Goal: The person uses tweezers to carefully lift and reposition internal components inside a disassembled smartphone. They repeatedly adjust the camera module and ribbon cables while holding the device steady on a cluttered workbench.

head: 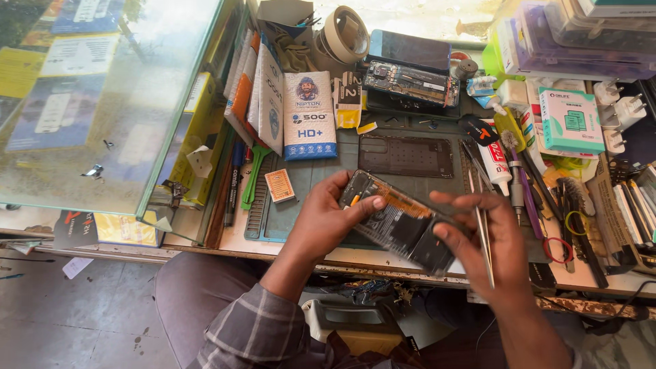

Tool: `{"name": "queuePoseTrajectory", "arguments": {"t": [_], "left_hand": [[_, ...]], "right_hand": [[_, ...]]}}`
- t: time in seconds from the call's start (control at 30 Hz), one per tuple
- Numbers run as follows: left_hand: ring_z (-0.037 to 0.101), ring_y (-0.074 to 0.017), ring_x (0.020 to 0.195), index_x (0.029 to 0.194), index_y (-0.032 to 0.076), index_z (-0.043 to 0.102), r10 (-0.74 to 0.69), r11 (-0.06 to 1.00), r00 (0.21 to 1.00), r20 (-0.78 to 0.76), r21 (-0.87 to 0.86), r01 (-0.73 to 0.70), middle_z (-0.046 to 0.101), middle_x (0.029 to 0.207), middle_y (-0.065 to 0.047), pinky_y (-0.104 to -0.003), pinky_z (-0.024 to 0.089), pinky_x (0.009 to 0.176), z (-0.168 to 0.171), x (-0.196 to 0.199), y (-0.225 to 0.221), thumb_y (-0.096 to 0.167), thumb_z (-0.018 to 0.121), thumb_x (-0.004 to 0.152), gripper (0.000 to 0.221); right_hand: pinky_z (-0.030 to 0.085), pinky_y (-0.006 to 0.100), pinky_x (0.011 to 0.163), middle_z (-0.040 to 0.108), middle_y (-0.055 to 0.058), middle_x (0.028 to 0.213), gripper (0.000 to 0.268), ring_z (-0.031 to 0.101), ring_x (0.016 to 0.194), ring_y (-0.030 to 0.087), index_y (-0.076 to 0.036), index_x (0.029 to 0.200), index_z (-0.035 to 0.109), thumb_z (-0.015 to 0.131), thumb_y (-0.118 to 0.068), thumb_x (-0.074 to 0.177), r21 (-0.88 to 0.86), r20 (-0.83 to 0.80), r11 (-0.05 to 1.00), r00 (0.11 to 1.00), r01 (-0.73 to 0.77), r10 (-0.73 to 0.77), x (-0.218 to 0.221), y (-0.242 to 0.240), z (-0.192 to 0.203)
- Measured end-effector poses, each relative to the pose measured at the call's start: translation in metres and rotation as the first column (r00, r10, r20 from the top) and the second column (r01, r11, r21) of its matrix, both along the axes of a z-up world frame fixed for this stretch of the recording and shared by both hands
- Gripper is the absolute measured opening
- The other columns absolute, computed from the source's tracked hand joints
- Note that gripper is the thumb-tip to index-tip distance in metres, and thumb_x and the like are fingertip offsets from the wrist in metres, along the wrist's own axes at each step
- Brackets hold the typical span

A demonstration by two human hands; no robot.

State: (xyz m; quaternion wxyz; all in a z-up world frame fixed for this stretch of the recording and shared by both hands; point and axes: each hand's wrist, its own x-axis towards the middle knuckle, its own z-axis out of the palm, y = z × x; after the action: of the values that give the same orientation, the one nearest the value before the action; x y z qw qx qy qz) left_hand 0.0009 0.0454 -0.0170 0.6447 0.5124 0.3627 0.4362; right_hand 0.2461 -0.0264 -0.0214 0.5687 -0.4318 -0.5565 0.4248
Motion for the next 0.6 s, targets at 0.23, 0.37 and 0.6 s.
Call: {"name": "queuePoseTrajectory", "arguments": {"t": [0.23,0.37,0.6], "left_hand": [[0.069,-0.0091,0.091,0.116,-0.002,0.069,-0.198,0.953,0.973,0.121,-0.207,0.22,0.075,0.099,-0.005,-0.027,0.057,0.082,0.004,-0.026,-0.048,0.014,0.083,0.086,0.037],[0.071,-0.0102,0.093,0.117,-0.003,0.069,-0.218,0.923,0.964,0.152,-0.289,0.255,0.076,0.1,-0.006,-0.027,0.059,0.085,-0.01,-0.036,-0.077,0.009,0.082,0.086,0.036],[0.07,-0.008,0.093,0.119,-0.003,0.071,-0.171,0.949,0.98,0.104,-0.25,0.192,0.076,0.1,-0.004,-0.024,0.058,0.084,-0.022,-0.037,-0.095,0.008,0.081,0.088,0.035]], "right_hand": [[0.054,0.042,0.097,0.052,0.027,0.158,0.068,0.06,0.122,0.031,-0.003,0.153,0.039,0.065,0.008,0.09,-0.229,-0.03,0.944,0.971,-0.237,0.236,0.0,-0.073,0.008],[0.048,0.05,0.111,0.032,0.027,0.166,0.067,0.052,0.143,0.038,-0.006,0.163,0.025,0.05,0.001,0.102,-0.164,0.027,0.912,0.923,-0.375,0.385,0.011,-0.092,0.008],[0.057,0.031,0.072,0.069,0.029,0.125,0.052,0.067,0.075,0.017,-0.005,0.162,0.04,0.044,-0.004,0.11,-0.199,-0.189,0.975,0.98,-0.096,0.058,0.011,-0.106,-0.019]]}}
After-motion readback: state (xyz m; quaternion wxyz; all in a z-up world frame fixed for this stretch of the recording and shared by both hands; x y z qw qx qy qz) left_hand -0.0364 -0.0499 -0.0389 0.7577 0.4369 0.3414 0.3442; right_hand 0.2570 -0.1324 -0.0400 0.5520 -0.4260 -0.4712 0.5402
